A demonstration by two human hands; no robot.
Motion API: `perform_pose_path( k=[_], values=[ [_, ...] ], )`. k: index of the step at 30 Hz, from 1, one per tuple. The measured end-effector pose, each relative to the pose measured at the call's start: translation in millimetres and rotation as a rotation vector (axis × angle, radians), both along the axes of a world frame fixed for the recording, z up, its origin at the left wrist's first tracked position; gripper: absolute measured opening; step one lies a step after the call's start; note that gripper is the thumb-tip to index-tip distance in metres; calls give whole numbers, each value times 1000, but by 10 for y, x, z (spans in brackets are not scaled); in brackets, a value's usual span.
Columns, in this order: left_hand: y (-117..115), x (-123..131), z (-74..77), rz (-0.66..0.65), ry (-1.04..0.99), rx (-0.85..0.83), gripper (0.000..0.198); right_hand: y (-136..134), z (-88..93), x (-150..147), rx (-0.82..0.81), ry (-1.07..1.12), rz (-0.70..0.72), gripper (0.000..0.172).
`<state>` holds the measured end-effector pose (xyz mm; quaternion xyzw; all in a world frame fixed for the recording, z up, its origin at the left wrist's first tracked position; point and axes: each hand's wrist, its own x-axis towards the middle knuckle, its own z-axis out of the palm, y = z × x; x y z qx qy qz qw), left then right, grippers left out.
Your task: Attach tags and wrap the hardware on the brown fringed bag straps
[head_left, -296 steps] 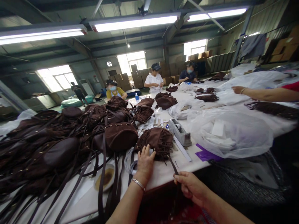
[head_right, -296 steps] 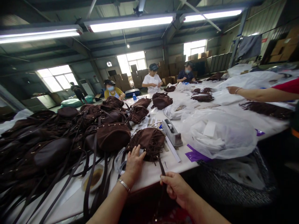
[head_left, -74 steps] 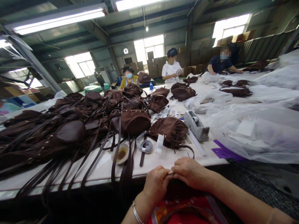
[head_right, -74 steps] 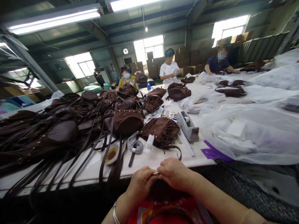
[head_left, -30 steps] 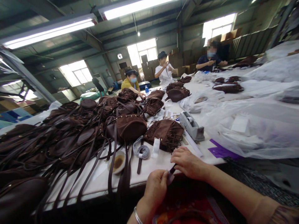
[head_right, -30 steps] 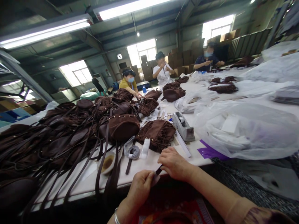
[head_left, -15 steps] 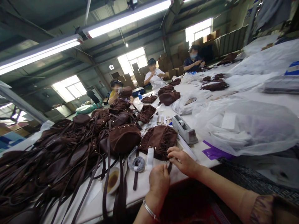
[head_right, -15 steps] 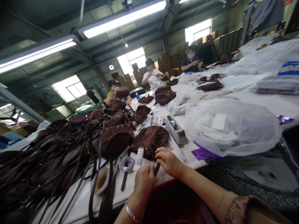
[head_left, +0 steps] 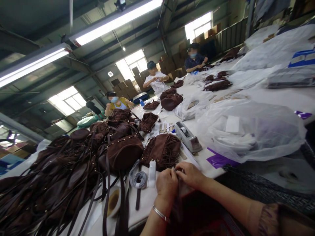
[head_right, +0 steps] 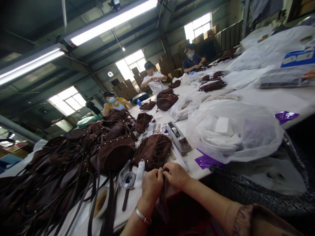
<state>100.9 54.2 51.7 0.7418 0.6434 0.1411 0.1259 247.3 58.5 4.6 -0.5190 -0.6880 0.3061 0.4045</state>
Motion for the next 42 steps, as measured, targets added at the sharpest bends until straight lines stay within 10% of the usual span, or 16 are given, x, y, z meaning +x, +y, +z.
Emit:
perform_pose_path(
  k=[9, 27, 36, 42],
  values=[
    [-89, -186, -212, 51, -331, -149, 49, 66, -9, -11, -114, -76, -12, 13],
    [24, -38, -98, 44, -243, -185, 23, -205, 44, 7, -102, -30, -16, 17],
    [235, 21, -86, 10, -339, -202, 23, -438, 15, -310, -454, 542, -137, 60],
    [-203, -281, -19, -169, -783, -334, 43, -333, 126, -284, -584, 985, -146, 72]
  ],
)
